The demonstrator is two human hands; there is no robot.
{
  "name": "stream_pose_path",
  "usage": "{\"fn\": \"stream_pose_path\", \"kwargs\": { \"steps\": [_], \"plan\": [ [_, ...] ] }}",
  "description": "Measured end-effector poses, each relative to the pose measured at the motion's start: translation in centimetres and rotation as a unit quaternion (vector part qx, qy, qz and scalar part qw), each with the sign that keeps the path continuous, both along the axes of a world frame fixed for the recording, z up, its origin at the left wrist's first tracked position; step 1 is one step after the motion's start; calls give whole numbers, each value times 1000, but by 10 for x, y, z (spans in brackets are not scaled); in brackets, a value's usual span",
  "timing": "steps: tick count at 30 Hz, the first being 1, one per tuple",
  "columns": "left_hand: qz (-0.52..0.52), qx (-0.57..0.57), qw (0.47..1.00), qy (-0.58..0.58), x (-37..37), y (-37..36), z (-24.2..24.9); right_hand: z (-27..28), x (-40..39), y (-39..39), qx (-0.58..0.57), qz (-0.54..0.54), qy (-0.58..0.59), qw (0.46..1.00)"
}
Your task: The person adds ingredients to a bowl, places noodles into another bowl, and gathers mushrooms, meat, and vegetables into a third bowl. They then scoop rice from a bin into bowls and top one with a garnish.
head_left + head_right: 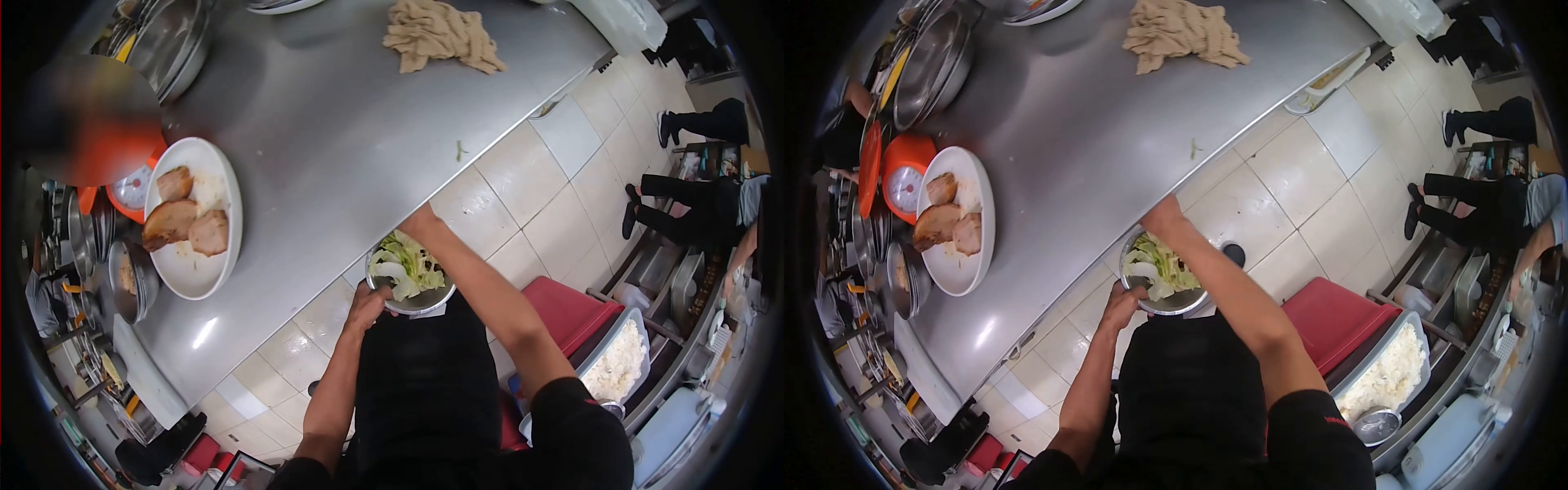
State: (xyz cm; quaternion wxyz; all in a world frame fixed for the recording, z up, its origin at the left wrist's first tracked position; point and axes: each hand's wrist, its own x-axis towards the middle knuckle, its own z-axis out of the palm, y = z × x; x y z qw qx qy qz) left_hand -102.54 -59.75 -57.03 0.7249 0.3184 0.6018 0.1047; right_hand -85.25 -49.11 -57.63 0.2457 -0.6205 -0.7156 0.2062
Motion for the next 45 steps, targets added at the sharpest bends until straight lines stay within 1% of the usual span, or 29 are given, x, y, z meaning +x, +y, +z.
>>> {"fn": "stream_pose_path", "kwargs": {
  "steps": [1,3,9,11,13,15,17,20,24,27,28,29,31,33,35,36,37,39,40,41,42,43,44,45],
  "plan": [
    [9,0,1000,0,-6,-1,1,-27,-6,12,3,4,2,1000],
    [13,1,1000,3,-17,-1,4,-49,-14,23,-13,9,-5,1000],
    [32,6,999,-29,-37,-8,-7,-52,-19,24,-54,0,3,999],
    [80,9,996,-27,-37,-8,-4,-50,-19,23,-64,-9,16,998],
    [94,10,995,-31,-39,-9,-10,-49,-19,22,-76,-18,38,996],
    [107,11,994,-32,-41,-9,-15,-49,-18,22,-88,-29,65,994],
    [128,-16,991,-35,-40,-8,-16,-48,-17,22,-101,-43,105,988],
    [162,-4,986,-26,-34,-5,-14,-45,-13,22,-128,-71,186,972],
    [151,-6,988,-34,-27,2,-19,-41,-2,21,-171,-115,333,920],
    [148,-1,989,-20,-20,8,-18,-36,5,22,-202,-147,463,850],
    [121,-7,992,-20,-21,11,-21,-34,7,22,-212,-156,500,825],
    [92,-16,995,-20,-22,10,-25,-32,8,22,-216,-166,528,804],
    [86,-21,996,-6,-17,10,-31,-27,9,21,-217,-185,570,771],
    [88,-18,996,11,-5,13,-24,-17,14,8,-181,-190,602,754],
    [72,-27,997,-1,5,15,-24,-4,26,-18,-104,-156,599,778],
    [62,-34,997,-12,14,16,-24,10,39,-39,-113,-122,429,888],
    [57,-26,998,-32,28,19,-15,25,52,-61,-117,-85,241,960],
    [29,-20,999,-33,57,22,-6,24,60,-97,-52,-86,224,969],
    [10,-15,999,-30,72,23,0,22,69,-110,-46,-96,222,969],
    [-1,-12,999,-32,89,23,6,23,79,-121,-40,-103,159,981],
    [-40,-1,999,-10,108,23,10,24,91,-130,-35,-110,96,989],
    [-77,11,997,12,126,22,15,34,105,-136,-28,-119,95,988],
    [-85,18,996,10,143,19,16,46,121,-140,-70,-128,78,986],
    [-116,45,991,39,157,15,14,59,138,-144,-113,-136,60,982]
  ]
}}
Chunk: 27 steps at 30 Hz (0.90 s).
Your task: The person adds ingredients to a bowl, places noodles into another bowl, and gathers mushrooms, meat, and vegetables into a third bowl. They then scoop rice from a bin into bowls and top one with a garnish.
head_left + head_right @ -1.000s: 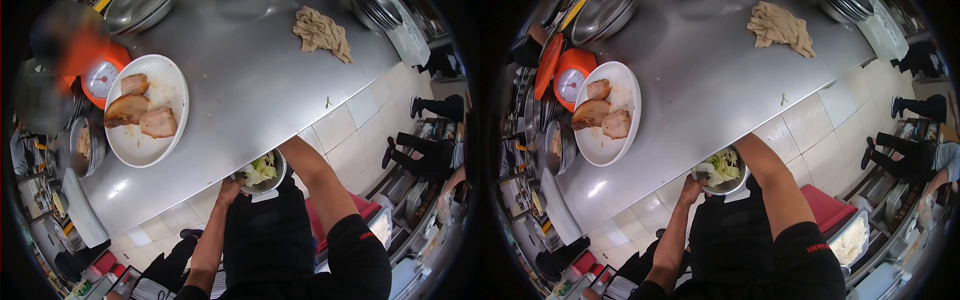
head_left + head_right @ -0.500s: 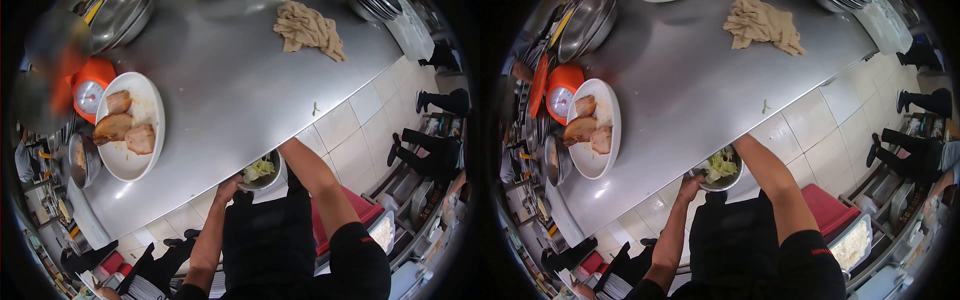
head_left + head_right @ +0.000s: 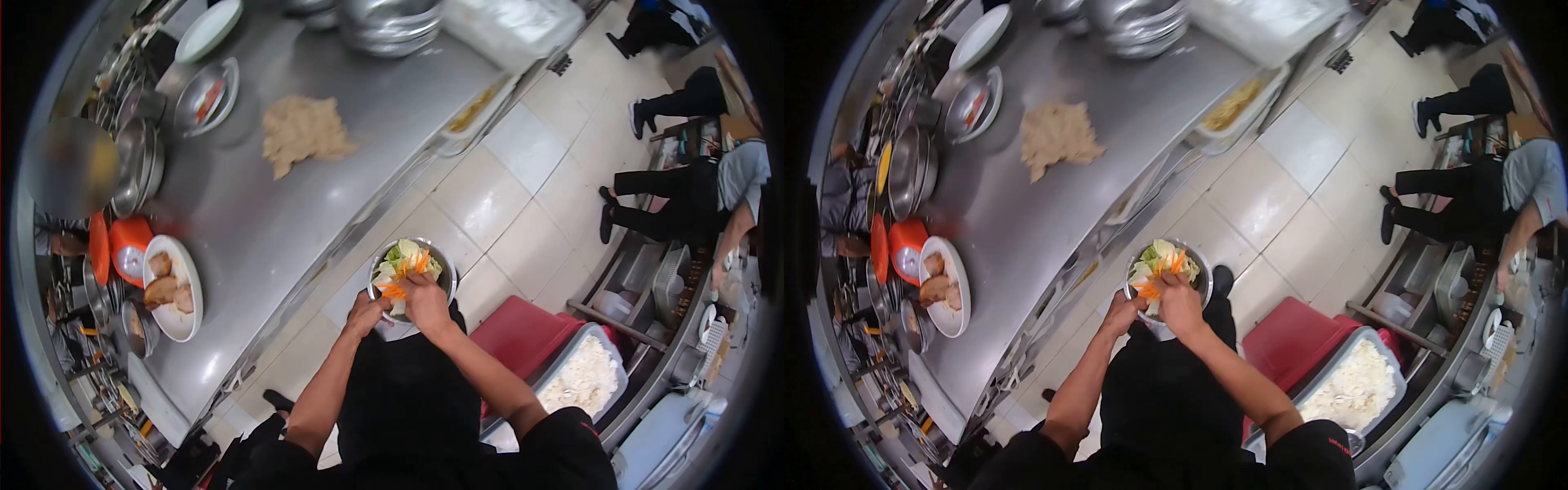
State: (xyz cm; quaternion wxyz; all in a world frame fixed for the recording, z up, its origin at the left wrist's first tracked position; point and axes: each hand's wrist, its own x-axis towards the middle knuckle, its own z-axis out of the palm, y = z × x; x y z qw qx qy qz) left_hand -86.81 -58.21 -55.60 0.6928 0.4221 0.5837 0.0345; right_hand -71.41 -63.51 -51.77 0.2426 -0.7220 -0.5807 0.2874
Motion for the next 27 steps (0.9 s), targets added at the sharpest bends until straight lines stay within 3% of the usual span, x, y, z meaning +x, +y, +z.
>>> {"fn": "stream_pose_path", "kwargs": {
  "steps": [1,3,5,7,8,11,13,15,19,23,25,27],
  "plan": [
    [-30,29,999,26,19,-1,3,17,18,-5,7,-7,-7,1000],
    [25,-52,996,-62,62,0,36,53,55,-14,-30,-2,20,999],
    [11,-37,996,-86,99,-1,54,81,99,-23,-8,1,24,1000],
    [-13,-31,996,-88,133,3,70,111,146,-24,26,-36,70,997],
    [-8,-35,994,-100,152,4,80,127,169,-22,118,-74,68,988],
    [-26,-45,994,-97,203,16,111,159,230,-15,91,-148,87,981],
    [-27,-1,993,-116,238,24,127,161,258,-11,115,-169,98,974],
    [-15,6,991,-134,272,36,136,170,283,0,104,-137,20,985],
    [-73,-4,984,-164,337,75,154,187,347,42,167,-66,5,984],
    [-85,7,975,-208,422,120,160,199,420,85,197,-148,24,969],
    [-126,-30,965,-228,467,143,160,220,457,98,86,-205,23,975],
    [-147,-22,961,-233,517,165,173,221,502,108,115,-201,-7,973]
  ]
}}
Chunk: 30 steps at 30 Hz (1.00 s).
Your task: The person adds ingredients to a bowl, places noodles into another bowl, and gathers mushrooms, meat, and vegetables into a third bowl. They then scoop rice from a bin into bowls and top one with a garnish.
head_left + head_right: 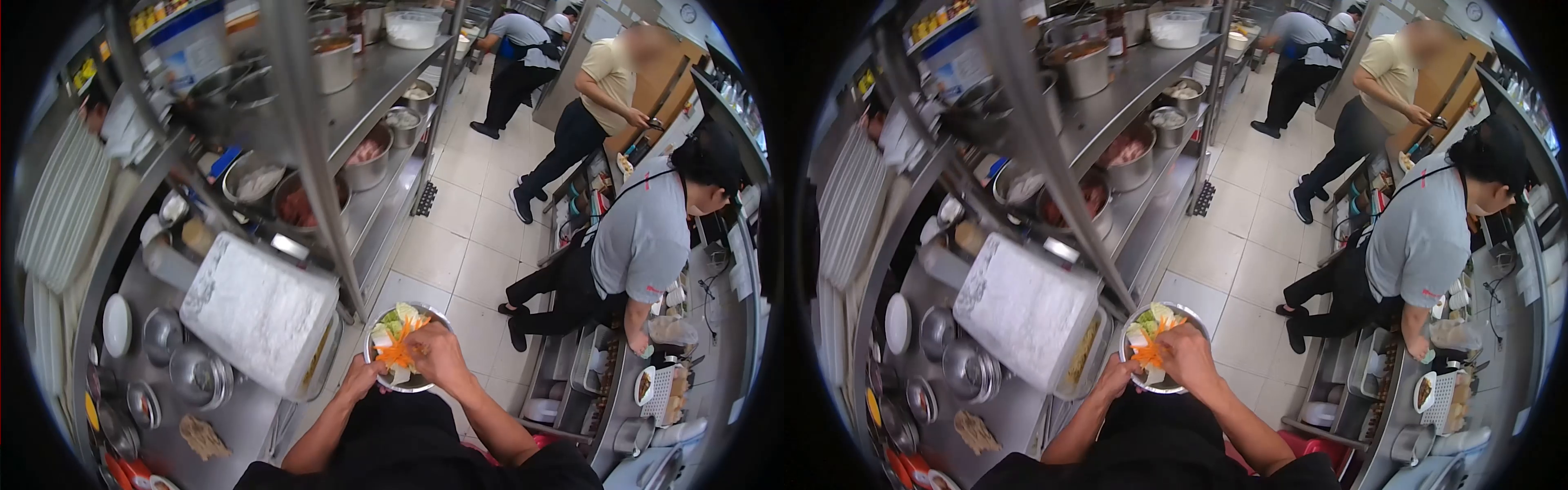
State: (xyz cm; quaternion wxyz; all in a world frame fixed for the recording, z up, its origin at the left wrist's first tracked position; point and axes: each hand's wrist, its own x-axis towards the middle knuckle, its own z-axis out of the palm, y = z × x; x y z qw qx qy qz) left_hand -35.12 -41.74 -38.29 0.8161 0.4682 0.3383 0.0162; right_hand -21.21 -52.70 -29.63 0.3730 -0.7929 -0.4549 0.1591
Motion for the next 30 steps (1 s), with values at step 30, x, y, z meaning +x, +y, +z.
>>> {"fn": "stream_pose_path", "kwargs": {
  "steps": [30],
  "plan": [
    [271,-20,960,71,369,139,11,-72,553,485,102,295,-303,901]
  ]
}}
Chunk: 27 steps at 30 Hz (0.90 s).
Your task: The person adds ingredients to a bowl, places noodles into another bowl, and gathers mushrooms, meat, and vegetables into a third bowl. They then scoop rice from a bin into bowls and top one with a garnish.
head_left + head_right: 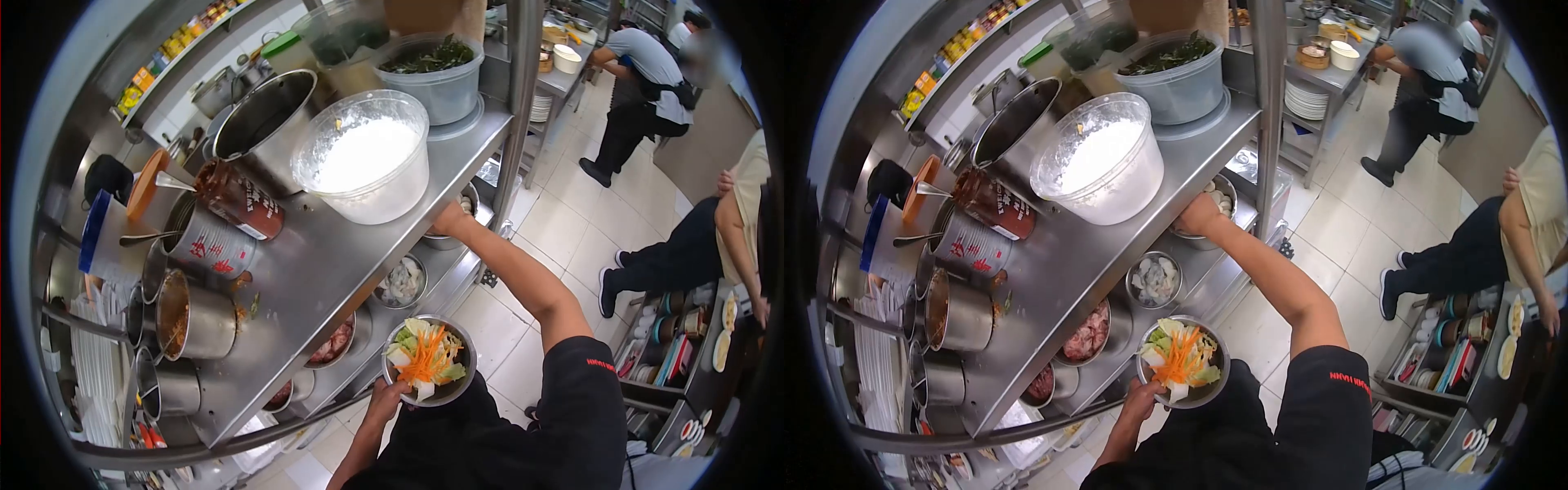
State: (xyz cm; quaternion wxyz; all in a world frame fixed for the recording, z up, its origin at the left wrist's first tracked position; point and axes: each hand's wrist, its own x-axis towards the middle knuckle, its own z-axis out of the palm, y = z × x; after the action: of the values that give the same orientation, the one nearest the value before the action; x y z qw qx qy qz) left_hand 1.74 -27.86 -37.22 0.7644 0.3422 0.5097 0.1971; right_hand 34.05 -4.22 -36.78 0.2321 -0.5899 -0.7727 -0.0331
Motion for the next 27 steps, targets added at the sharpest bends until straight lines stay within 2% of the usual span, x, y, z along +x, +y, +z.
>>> {"fn": "stream_pose_path", "kwargs": {
  "steps": [1,2,4,5,10,12,13,15,16,17,18,19,21,22,24,25,26,27],
  "plan": [
    [12,37,999,6,9,-2,5,0,1,-1,51,2,-26,998],
    [24,74,997,13,15,-3,8,-4,4,2,49,10,-24,998],
    [32,51,998,11,20,-2,7,-12,8,10,-30,40,-51,997],
    [42,55,998,12,23,-2,6,-15,11,10,-7,56,-88,995],
    [71,16,997,4,32,-2,16,-7,6,13,-1,85,-109,990],
    [87,13,996,1,34,-5,20,-12,14,16,-70,79,9,994],
    [101,17,995,-7,35,-7,22,-12,20,15,-75,95,1,993],
    [121,15,992,-11,34,-12,19,-2,30,12,27,89,32,995],
    [129,13,991,-18,34,-15,19,9,29,9,21,104,26,994],
    [135,17,991,-16,35,-16,19,24,30,6,-135,35,162,977],
    [140,20,990,-13,37,-18,20,32,31,6,-286,-41,287,913],
    [154,27,988,-10,40,-21,22,29,36,8,-290,-35,279,915],
    [152,20,988,-10,43,-21,22,20,47,15,-351,-37,520,778],
    [141,17,990,-5,44,-21,22,24,46,10,-355,-35,514,780],
    [149,11,989,-10,49,-23,25,31,41,0,-289,-57,400,868],
    [155,14,988,-12,54,-22,24,27,42,2,-290,-55,396,870],
    [160,16,987,-12,57,-22,25,19,42,3,-172,9,252,952],
    [163,15,986,-14,60,-21,25,13,44,4,-47,72,97,992]
  ]
}}
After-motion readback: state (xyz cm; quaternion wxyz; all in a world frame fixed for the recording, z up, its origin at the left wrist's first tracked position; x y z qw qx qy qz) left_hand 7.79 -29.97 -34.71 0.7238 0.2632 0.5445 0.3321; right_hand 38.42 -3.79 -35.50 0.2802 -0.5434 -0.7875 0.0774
